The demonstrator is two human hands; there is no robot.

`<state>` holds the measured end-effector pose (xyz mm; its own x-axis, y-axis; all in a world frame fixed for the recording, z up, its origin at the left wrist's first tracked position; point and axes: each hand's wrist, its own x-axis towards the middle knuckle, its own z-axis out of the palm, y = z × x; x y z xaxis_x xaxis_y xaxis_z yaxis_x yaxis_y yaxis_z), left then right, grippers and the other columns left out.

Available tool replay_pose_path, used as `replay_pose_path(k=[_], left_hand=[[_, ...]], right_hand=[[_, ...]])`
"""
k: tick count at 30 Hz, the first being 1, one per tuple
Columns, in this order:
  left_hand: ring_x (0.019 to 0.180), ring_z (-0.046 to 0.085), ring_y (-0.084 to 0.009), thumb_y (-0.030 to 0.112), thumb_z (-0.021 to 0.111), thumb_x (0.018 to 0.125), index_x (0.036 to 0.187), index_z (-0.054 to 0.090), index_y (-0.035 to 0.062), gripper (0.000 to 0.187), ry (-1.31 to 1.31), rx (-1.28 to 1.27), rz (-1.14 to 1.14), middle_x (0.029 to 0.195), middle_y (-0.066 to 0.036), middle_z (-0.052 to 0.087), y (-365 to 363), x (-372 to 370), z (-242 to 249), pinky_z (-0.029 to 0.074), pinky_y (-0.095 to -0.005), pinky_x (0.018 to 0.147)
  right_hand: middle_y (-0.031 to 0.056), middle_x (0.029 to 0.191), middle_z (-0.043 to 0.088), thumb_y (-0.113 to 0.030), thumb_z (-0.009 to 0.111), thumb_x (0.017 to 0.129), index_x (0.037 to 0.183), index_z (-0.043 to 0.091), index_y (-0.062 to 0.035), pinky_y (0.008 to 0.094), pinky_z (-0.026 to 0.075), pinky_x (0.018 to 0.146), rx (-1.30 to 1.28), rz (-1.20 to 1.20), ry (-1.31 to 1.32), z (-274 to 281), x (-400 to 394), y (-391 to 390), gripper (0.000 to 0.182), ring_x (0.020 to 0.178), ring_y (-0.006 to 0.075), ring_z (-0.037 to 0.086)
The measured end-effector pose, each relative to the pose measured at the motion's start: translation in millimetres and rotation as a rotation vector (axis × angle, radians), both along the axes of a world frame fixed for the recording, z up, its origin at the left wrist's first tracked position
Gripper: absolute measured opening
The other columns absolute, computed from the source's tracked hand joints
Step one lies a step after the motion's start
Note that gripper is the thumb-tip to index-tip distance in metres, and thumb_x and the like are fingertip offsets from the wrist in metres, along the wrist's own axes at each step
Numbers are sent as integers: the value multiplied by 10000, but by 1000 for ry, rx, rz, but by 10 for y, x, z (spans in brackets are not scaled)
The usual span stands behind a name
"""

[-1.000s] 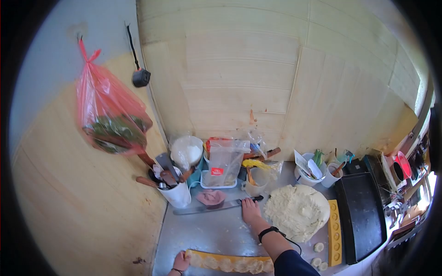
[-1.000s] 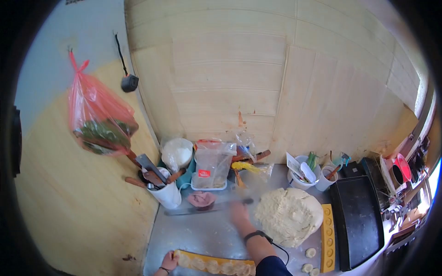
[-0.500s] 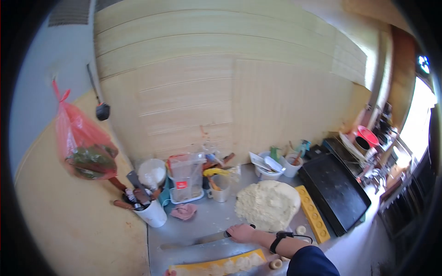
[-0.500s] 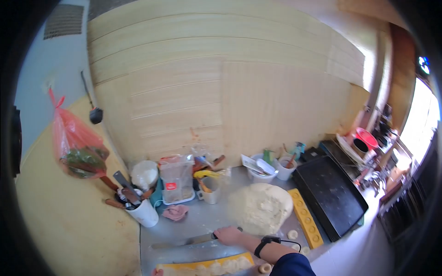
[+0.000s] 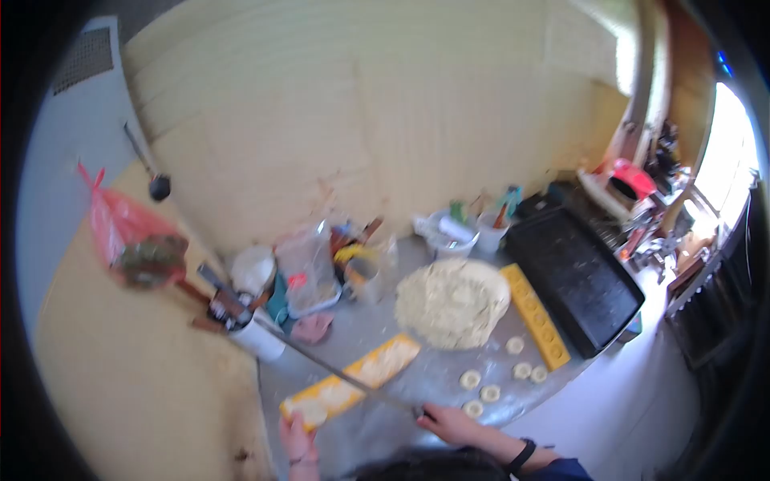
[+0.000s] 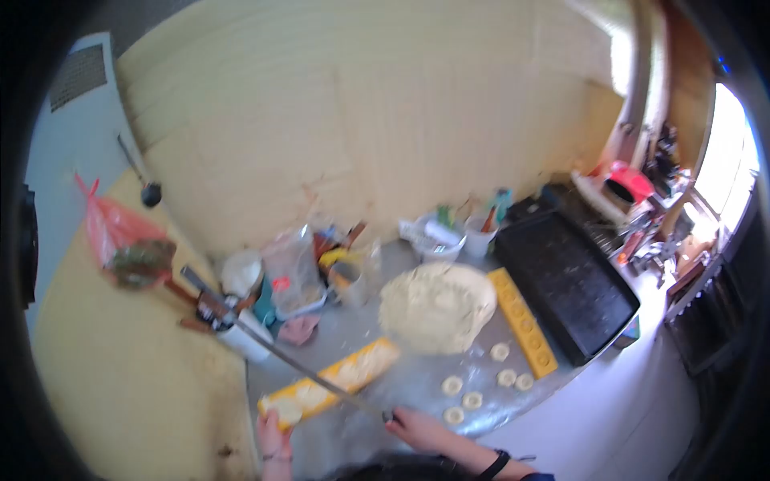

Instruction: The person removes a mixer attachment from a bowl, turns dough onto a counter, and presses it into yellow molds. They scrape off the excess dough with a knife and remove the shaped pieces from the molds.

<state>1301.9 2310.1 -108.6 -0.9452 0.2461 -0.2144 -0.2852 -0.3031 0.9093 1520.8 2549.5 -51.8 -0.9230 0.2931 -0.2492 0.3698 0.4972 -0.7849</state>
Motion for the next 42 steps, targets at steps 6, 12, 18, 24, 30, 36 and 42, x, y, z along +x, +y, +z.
replay_pose_path(k=[6,12,18,24,30,36,42], left_hand=[[1140,539,-256,193,468,954,1283,443,77,350,-146,223,-181,1261,-103,526,411,324,615,494,-453,903],[1100,560,-226,17,505,909,1237,451,53,334,-128,148,-190,1225,-104,540,630,535,755,511,-405,881],[1030,590,-172,20,510,923,1178,475,52,259,-87,100,-196,1175,-81,554,644,614,714,532,-320,834],[1038,579,-185,40,471,945,1144,474,58,199,-23,-2,-218,1164,-75,547,702,662,799,521,-366,865],[1103,551,-220,58,433,961,1139,459,46,181,48,-19,-264,1195,-94,523,778,747,833,489,-451,936],[1140,535,-229,57,431,959,1138,459,39,182,55,-30,-259,1209,-99,516,810,710,893,471,-472,962],[1147,534,-229,82,434,964,1148,462,54,188,98,-36,-295,1214,-91,521,796,473,949,483,-466,944]], right_hand=[[253,788,584,-299,446,947,963,414,-24,537,444,607,72,174,115,535,93,-215,277,694,464,570],[225,809,612,-278,475,929,973,454,-33,520,478,599,124,164,69,652,155,-178,250,696,435,598],[214,793,628,-270,494,919,958,472,-25,511,505,615,149,148,-10,601,187,-137,249,712,421,619],[241,761,619,-336,436,950,946,463,6,521,474,635,119,207,-109,744,149,42,342,707,444,603],[245,780,622,-355,417,953,928,512,6,522,476,676,145,261,-128,816,86,322,374,748,436,611],[219,958,648,-367,385,952,979,619,0,469,497,805,194,15,-437,139,-92,868,436,933,370,624],[223,945,656,-386,381,943,934,645,11,468,482,820,302,-116,-458,-880,-117,1667,477,918,367,629]])
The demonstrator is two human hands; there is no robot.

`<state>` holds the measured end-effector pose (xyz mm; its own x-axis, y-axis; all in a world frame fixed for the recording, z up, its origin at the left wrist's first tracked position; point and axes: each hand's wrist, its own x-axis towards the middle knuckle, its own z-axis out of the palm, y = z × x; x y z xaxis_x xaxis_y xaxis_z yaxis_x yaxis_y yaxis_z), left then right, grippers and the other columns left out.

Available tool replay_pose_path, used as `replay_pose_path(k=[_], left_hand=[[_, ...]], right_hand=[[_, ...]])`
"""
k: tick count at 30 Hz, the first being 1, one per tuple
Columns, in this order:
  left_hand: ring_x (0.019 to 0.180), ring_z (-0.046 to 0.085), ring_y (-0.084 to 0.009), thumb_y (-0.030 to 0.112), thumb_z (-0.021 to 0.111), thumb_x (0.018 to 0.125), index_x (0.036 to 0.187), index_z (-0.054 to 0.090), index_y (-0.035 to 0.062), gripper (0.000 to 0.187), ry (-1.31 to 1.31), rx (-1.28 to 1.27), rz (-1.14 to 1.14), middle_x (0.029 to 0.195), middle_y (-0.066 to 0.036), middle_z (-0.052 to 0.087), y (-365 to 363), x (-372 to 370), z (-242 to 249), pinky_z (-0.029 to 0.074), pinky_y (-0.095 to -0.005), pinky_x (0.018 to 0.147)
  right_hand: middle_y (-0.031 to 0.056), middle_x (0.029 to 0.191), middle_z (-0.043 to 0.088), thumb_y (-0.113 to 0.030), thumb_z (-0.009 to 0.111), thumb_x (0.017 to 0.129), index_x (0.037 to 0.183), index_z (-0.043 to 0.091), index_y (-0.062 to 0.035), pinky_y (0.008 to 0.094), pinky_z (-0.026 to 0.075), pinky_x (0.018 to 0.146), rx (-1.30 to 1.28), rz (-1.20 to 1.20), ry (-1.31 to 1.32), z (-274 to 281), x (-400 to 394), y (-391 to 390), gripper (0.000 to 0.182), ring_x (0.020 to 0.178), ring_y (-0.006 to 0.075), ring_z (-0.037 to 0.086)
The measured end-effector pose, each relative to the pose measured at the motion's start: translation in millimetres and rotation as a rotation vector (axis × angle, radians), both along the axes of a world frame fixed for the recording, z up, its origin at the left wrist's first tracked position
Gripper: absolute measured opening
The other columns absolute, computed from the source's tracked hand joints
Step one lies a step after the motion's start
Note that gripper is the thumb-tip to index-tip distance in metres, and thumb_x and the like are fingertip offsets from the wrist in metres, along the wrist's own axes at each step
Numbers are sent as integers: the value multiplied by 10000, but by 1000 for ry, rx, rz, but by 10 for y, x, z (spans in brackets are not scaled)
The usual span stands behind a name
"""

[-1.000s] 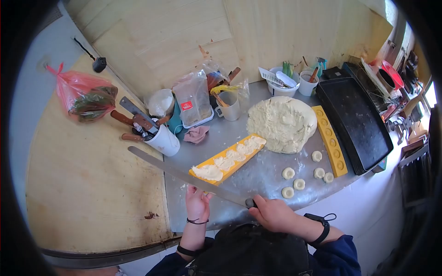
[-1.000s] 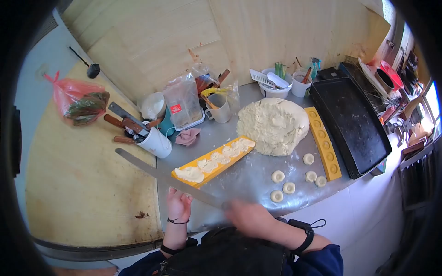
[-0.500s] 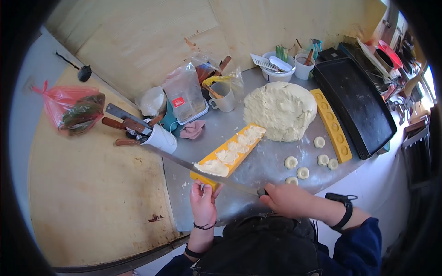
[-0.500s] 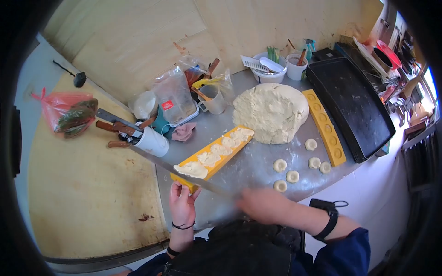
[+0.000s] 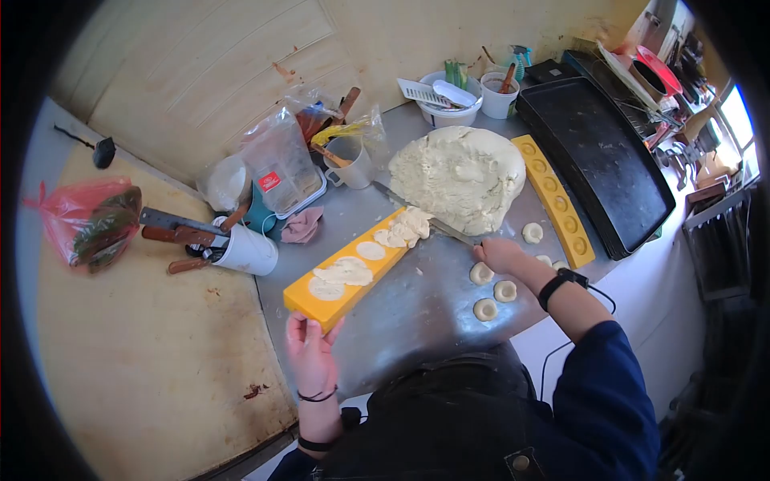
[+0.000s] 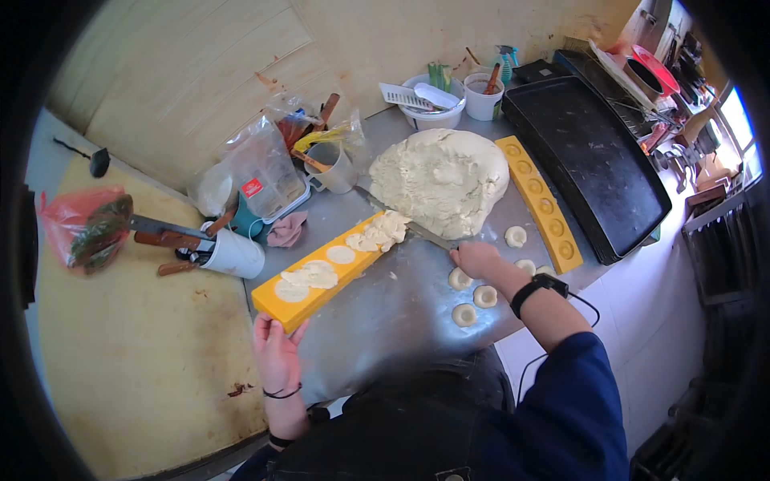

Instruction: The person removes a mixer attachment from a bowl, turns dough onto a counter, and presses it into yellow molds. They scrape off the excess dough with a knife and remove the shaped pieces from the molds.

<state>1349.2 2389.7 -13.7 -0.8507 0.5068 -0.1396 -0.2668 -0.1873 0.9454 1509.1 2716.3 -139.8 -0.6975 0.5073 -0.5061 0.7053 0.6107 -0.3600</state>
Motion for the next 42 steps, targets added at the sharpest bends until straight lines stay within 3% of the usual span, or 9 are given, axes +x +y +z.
replay_pose_path(k=[7,10,14,21,28,32,35,41,42], left_hand=[[1141,536,-245,172,495,949,1158,470,58,239,-11,-5,-65,1230,-109,526,58,-449,184,499,-458,912],[1043,553,-181,102,518,926,1129,458,40,220,113,-102,-18,1124,-78,544,424,-594,375,492,-360,864],[889,497,-92,125,570,897,1051,488,25,201,605,-329,-115,1022,-47,527,1264,-720,761,440,-255,756],[893,562,-333,200,629,826,988,456,-1,311,1338,-512,-397,943,-191,560,2599,-568,988,446,-384,820],[869,574,-321,188,587,853,1004,472,0,267,1326,-620,-227,918,-183,575,2159,-880,885,449,-400,781],[869,588,-230,164,584,869,1005,488,-1,234,959,-551,-140,903,-130,575,1412,-1850,561,467,-368,758],[907,589,-165,156,550,902,1028,506,22,189,573,-314,-15,976,-70,572,797,-1515,764,524,-335,731],[988,615,-198,205,507,936,1099,507,67,213,418,-127,274,1106,-87,584,-802,-1187,861,549,-349,750],[1006,619,-208,208,498,941,1117,507,75,222,339,-37,304,1137,-92,588,-1035,-1120,785,554,-356,751]], right_hand=[[220,957,654,-396,424,926,956,658,-6,460,478,815,-129,-127,232,238,295,379,456,910,376,625],[226,933,653,-392,456,915,949,657,-17,454,476,818,-125,-193,289,461,405,533,427,904,370,626],[220,952,639,-323,546,875,990,609,-17,437,472,840,57,-382,237,593,258,637,333,941,351,613],[144,1104,537,-198,655,748,1123,538,-51,425,480,813,469,-424,484,-193,123,678,419,1020,327,537],[150,1098,525,-174,649,739,1139,552,-49,431,431,872,412,-453,678,91,402,378,430,1013,335,512],[165,1101,528,-171,647,751,1128,554,-42,425,432,876,373,-404,756,260,371,165,409,1019,349,509],[183,1086,533,-177,644,769,1121,554,-39,430,425,901,283,-316,832,252,188,18,389,1034,357,510],[191,1203,530,-271,603,870,1207,525,-21,395,402,961,-119,-187,820,104,-375,-569,427,1116,326,511],[182,1250,515,-312,550,909,1235,511,-12,374,397,967,-397,-271,911,54,-468,-685,444,1148,295,498]])
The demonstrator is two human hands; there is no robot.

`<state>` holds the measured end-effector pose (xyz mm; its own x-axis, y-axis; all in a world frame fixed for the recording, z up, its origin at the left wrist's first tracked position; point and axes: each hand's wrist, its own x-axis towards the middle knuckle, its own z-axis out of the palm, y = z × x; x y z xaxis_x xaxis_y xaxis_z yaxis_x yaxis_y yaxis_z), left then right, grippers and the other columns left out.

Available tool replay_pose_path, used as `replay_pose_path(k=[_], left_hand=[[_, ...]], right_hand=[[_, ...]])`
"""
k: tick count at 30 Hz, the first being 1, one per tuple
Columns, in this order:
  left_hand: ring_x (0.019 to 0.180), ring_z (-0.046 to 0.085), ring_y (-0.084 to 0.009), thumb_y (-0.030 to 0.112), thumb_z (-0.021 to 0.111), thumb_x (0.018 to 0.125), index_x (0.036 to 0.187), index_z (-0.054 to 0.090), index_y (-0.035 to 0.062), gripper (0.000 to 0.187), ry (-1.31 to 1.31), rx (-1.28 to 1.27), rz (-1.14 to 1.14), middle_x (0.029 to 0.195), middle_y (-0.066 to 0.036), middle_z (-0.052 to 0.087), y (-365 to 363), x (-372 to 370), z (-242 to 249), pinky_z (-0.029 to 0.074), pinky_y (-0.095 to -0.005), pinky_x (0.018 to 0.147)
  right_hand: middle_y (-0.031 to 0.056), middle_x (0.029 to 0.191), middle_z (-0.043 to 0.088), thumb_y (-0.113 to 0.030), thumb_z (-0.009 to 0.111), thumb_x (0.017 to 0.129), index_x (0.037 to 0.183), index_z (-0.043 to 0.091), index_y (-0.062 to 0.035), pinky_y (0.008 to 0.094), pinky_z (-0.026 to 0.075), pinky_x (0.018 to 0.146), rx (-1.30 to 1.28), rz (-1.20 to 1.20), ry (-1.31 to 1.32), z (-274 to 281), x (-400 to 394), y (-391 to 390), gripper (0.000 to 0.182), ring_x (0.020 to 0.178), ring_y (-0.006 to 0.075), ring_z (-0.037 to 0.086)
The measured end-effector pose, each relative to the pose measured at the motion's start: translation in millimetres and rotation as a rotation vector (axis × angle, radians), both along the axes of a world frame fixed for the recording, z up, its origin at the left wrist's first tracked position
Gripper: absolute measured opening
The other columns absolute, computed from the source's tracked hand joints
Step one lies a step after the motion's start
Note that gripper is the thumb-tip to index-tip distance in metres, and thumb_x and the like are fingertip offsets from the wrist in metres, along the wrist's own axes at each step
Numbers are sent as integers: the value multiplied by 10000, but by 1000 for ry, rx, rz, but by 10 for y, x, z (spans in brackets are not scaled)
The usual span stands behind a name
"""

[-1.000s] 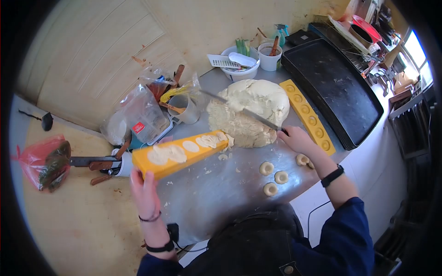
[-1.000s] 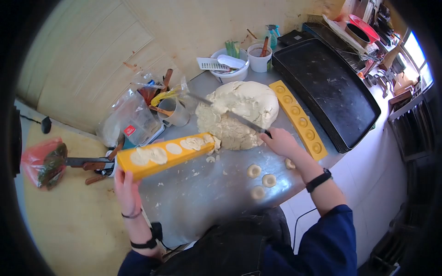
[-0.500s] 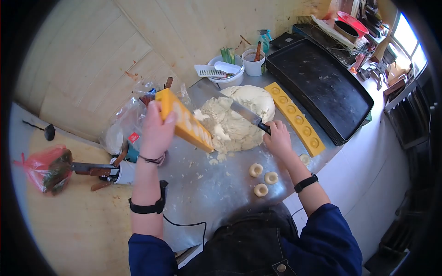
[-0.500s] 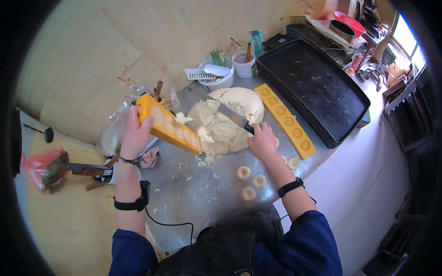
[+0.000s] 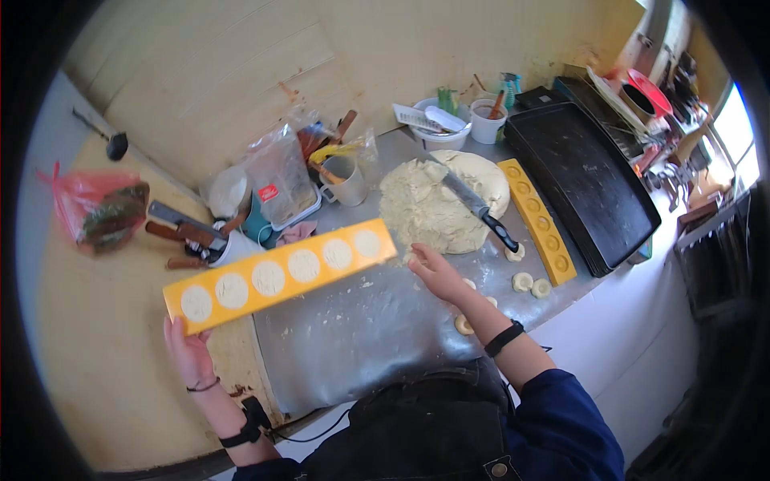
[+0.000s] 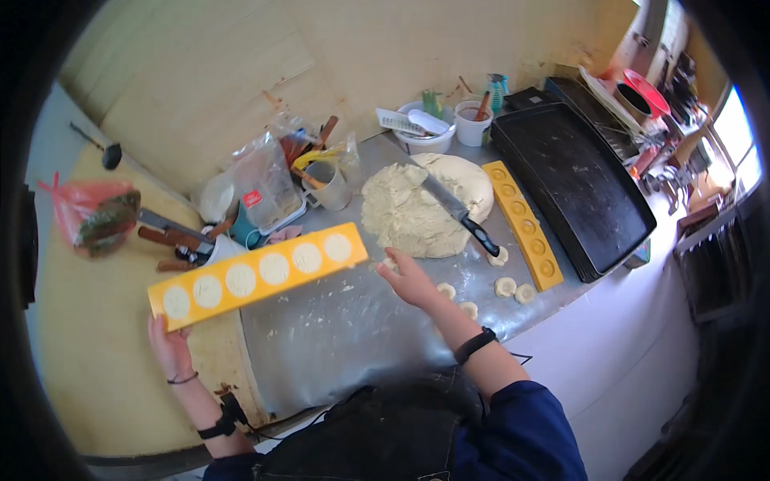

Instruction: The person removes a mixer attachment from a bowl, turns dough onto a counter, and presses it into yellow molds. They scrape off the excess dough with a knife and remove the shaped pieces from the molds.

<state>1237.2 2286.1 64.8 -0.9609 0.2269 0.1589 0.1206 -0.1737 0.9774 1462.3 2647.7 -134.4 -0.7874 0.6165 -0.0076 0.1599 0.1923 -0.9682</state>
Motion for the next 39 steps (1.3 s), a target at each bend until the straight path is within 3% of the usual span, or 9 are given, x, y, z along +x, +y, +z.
replay_pose_path(k=[2,5,9,13,16,18,24,31,39], left_hand=[[1017,618,-214,206,489,943,1135,502,79,230,-128,81,24,1154,-90,590,-355,133,-324,559,-368,752],[1007,625,-217,208,473,948,1169,484,87,252,-366,162,48,1145,-75,601,-680,352,-1010,569,-387,744],[1023,605,-207,228,511,935,1111,530,90,225,-509,4,-10,1138,-73,605,-840,544,-1918,532,-392,815],[941,618,-274,244,477,942,1082,492,68,225,-576,-341,-7,1050,-97,606,-945,417,-2677,531,-400,738],[1007,533,-407,269,515,902,1092,507,19,314,-26,-1366,-333,1138,-193,555,-834,233,-2683,423,-462,898],[1096,493,-387,260,533,884,1146,498,26,353,120,-1382,-205,1217,-198,514,-685,205,-2622,376,-470,959],[1334,315,-328,275,578,831,1343,415,98,565,545,-1322,-311,1446,-156,337,31,156,-2722,177,-532,1100],[1352,295,-335,293,543,802,1386,386,182,614,550,-1338,-462,1461,-123,334,142,137,-2753,140,-568,1104],[1366,277,-326,406,484,858,1408,350,141,625,628,-1250,-468,1478,-143,304,552,583,-2854,143,-575,1093]], right_hand=[[151,1289,522,-390,405,986,1294,476,14,323,386,972,-566,4,131,-6,-96,-244,512,1180,214,489],[143,1225,572,-383,408,985,1284,494,19,316,397,956,-813,2,23,-82,36,-473,508,1135,212,526],[108,917,654,-388,395,982,1131,568,34,358,503,706,-396,73,-433,-747,411,-590,480,794,184,625],[152,849,654,-397,406,968,1122,564,27,397,508,644,-106,87,-562,-761,496,-638,478,714,259,635],[196,937,637,-364,454,938,1168,527,10,427,506,672,285,108,-824,-490,317,-538,445,786,335,629],[201,1249,536,-360,510,890,1301,432,-22,440,442,907,526,179,-942,-206,163,-562,538,1128,358,528],[154,1479,289,-467,527,861,1427,307,-89,476,218,1106,835,219,-559,-589,-163,-842,715,1371,276,274],[131,1503,257,-541,477,843,1463,243,-134,540,147,1105,850,386,-741,-557,-259,-924,777,1402,285,209],[107,1519,227,-515,465,866,1468,231,-142,567,104,1110,778,315,-537,-641,-383,-1284,745,1414,284,174]])
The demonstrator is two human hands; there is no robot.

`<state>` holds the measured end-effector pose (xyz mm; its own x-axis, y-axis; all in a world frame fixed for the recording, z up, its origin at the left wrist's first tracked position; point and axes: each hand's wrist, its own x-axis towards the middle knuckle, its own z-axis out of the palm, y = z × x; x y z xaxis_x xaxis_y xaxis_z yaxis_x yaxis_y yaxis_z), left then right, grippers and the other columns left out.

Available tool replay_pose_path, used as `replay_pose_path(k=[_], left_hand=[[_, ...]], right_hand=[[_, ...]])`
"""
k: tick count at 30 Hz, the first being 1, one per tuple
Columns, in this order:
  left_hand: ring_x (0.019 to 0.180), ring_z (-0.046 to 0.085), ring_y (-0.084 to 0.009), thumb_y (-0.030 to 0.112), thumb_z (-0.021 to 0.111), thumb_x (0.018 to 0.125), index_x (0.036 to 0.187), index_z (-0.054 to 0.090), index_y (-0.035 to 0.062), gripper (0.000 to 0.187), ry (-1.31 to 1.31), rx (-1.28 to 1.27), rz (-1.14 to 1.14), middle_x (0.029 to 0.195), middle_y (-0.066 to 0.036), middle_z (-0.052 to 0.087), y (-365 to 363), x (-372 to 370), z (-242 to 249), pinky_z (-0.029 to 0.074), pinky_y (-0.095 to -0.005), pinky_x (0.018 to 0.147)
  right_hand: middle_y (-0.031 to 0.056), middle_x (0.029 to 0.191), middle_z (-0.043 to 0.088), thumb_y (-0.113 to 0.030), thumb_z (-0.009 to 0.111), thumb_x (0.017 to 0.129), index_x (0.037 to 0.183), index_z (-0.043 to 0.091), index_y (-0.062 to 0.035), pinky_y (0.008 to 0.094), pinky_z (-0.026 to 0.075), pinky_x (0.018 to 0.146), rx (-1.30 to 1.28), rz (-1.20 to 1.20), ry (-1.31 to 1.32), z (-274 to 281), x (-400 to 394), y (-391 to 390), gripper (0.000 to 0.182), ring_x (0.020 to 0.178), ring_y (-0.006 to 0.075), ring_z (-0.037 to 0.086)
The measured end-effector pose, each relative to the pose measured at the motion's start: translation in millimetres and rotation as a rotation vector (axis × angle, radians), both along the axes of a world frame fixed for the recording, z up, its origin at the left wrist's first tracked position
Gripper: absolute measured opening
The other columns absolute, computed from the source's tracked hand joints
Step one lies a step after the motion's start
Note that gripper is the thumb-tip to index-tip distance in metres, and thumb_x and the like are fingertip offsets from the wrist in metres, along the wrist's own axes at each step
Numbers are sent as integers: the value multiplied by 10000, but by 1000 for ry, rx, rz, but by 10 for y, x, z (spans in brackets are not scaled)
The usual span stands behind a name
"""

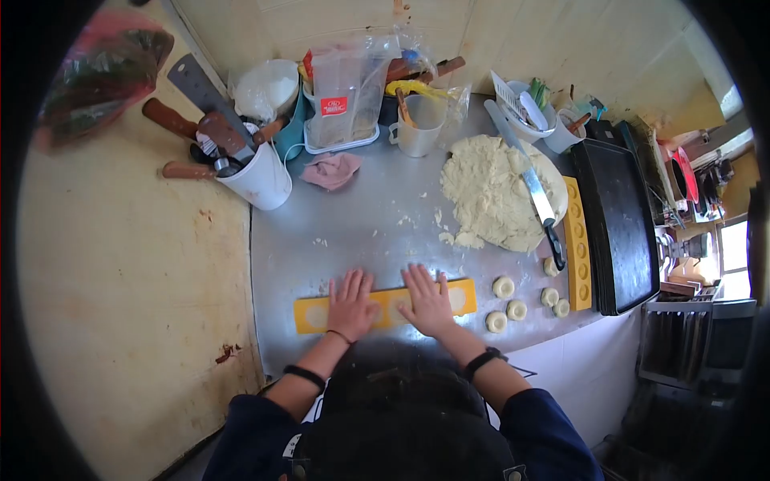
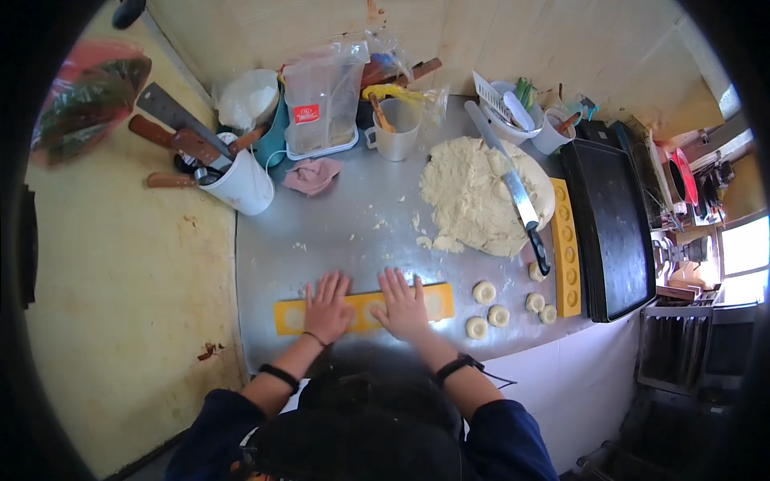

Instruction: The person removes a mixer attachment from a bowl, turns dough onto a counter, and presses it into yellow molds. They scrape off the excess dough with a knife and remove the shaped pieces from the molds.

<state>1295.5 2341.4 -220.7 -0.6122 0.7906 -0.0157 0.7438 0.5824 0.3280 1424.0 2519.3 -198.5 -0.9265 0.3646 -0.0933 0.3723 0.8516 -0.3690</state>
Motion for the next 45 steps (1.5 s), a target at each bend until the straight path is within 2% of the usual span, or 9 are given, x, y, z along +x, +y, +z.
replay_pose_path(k=[5,7,10,14,19,21,27,33,45], left_hand=[[1372,266,-336,378,478,869,1423,326,118,631,-15,42,-42,1469,-163,316,-8,5,-43,142,-578,1095],[1375,259,-345,359,482,873,1423,320,101,629,-364,153,-45,1471,-168,314,-15,-187,-139,139,-575,1097],[1378,256,-342,355,481,880,1423,314,90,628,-153,348,51,1470,-170,318,-377,-396,117,132,-570,1101],[1385,250,-298,487,516,839,1416,323,92,725,22,-63,7,1478,-148,303,-657,-196,16,133,-551,1109],[1380,258,-286,528,596,773,1407,332,82,820,36,-63,-20,1479,-140,299,-686,-260,44,135,-529,1117],[1338,321,-297,438,717,687,1383,357,81,861,-283,68,-48,1407,-163,380,-749,-416,165,171,-519,1112],[1100,486,-318,270,791,557,1178,474,40,735,33,-172,-92,1111,-164,509,-987,-496,214,384,-447,980],[1032,499,-327,237,812,500,1109,490,31,719,71,-157,-176,1081,-147,498,-931,-487,685,434,-413,881],[1257,380,-372,149,812,583,1367,363,56,909,340,-8,117,1351,-193,387,-592,-592,1151,332,-419,1052]], right_hand=[[111,1518,230,-534,444,878,1469,232,-145,557,101,1112,25,116,-129,-95,-24,-63,739,1415,283,170],[116,1514,240,-518,442,888,1467,233,-131,551,87,1116,-170,57,-161,-120,-113,54,727,1415,283,172],[97,1521,235,-553,422,887,1465,246,-116,549,119,1114,-134,-33,-17,180,-208,-68,746,1413,268,190],[123,1513,237,-549,487,853,1462,239,-112,556,113,1111,57,177,7,-13,-326,-446,789,1414,285,175],[135,1498,258,-621,551,772,1459,231,-107,547,146,1106,73,260,-54,-116,-255,-480,916,1398,279,217],[137,1493,267,-629,583,744,1457,231,-103,546,147,1107,13,257,-36,-31,-345,-369,953,1396,272,223],[103,1347,425,-580,724,621,1412,294,-78,497,264,1048,67,413,-58,24,-200,-285,1031,1288,236,369],[76,1271,471,-562,723,630,1388,333,-78,469,322,982,114,395,113,-19,-164,-270,980,1201,216,426],[107,1340,424,-318,755,676,1373,357,-99,508,258,1071,333,238,202,668,-670,116,832,1292,253,361]])
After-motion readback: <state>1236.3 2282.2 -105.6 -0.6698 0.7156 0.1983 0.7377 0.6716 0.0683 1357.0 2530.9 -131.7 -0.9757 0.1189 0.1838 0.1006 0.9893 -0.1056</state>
